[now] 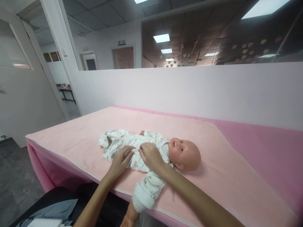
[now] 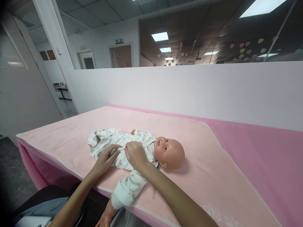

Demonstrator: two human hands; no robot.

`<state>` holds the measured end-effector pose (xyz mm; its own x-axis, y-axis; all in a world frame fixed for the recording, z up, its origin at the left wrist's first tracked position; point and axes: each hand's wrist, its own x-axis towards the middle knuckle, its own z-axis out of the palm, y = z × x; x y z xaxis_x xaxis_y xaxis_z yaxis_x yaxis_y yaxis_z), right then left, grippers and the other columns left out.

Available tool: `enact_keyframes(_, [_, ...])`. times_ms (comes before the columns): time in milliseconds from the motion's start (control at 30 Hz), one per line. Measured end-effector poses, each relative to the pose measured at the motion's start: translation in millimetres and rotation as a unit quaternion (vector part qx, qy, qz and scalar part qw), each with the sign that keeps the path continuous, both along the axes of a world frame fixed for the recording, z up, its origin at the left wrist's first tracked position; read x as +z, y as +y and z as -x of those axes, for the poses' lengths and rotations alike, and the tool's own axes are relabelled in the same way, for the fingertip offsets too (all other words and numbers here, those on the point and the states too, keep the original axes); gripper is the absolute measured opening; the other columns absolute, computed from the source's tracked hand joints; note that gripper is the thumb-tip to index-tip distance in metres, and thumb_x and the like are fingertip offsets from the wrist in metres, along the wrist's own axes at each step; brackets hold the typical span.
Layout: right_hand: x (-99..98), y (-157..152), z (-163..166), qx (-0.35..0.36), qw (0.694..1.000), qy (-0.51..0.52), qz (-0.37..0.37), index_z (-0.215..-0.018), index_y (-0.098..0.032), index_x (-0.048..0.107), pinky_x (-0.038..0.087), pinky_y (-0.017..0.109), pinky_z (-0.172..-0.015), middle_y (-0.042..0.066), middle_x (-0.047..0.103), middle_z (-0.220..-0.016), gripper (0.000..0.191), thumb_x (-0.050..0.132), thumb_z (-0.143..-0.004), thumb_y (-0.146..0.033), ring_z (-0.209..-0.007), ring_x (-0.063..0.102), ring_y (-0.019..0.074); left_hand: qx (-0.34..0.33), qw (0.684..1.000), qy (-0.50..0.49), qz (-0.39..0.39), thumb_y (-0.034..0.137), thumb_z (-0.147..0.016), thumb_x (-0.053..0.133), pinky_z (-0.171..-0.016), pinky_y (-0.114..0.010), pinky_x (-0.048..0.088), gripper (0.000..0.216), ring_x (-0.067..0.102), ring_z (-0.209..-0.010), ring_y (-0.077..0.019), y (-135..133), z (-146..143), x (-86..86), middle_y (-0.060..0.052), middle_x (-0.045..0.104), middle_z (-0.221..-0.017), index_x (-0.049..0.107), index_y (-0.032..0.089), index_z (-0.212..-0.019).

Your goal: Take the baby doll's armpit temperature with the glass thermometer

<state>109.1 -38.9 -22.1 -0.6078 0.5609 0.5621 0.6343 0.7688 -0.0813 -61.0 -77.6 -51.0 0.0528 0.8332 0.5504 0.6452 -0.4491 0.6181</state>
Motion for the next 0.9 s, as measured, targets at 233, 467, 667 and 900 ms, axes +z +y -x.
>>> enact_keyframes(233, [9.7,-4,16,0.003,1.000,0.006,0.020,-0.080,-0.016,0.054,0.036,0.028,-0.072,0.005,0.059,-0.081,0.013,0.049,-0.085,-0.027,-0.078,0.052,0.0160,0.003,0.998,-0.046,0.047,0.036,-0.082,0.049,-0.081,-0.033,0.046,0.032,0.058,-0.092,-0.0216,5,12,0.8,-0.004,0.064,-0.102,0.060,0.021,-0.107])
enact_keyframes(467, [7.8,1,14,0.025,0.994,0.066,0.078,-0.076,-0.019,0.052,0.035,0.027,-0.072,0.000,0.059,-0.078,0.009,0.052,-0.084,-0.023,-0.075,0.051,0.0135,-0.011,0.992,-0.112,0.061,0.038,-0.079,0.055,-0.086,-0.035,0.044,0.033,0.054,-0.103,-0.0234,5,17,-2.8,-0.007,0.061,-0.109,0.060,0.021,-0.107])
enact_keyframes(667, [3.9,3,13,0.035,0.993,0.063,0.088,-0.076,-0.019,0.052,0.035,0.027,-0.072,0.000,0.060,-0.078,0.010,0.053,-0.085,-0.024,-0.075,0.051,0.0138,-0.043,0.978,-0.165,0.119,0.038,-0.074,0.059,-0.079,-0.031,0.047,0.033,0.057,-0.095,-0.0226,2,19,1.7,-0.007,0.063,-0.101,0.062,0.018,-0.100])
enact_keyframes(900, [2.0,1,16,0.022,0.997,0.043,0.064,-0.079,-0.018,0.052,0.035,0.027,-0.071,0.002,0.058,-0.080,0.011,0.049,-0.087,-0.024,-0.077,0.049,0.0148,-0.054,0.982,-0.155,0.093,0.035,-0.080,0.052,-0.087,-0.034,0.042,0.025,0.053,-0.100,-0.0224,1,16,1.9,-0.006,0.060,-0.102,0.061,0.019,-0.097])
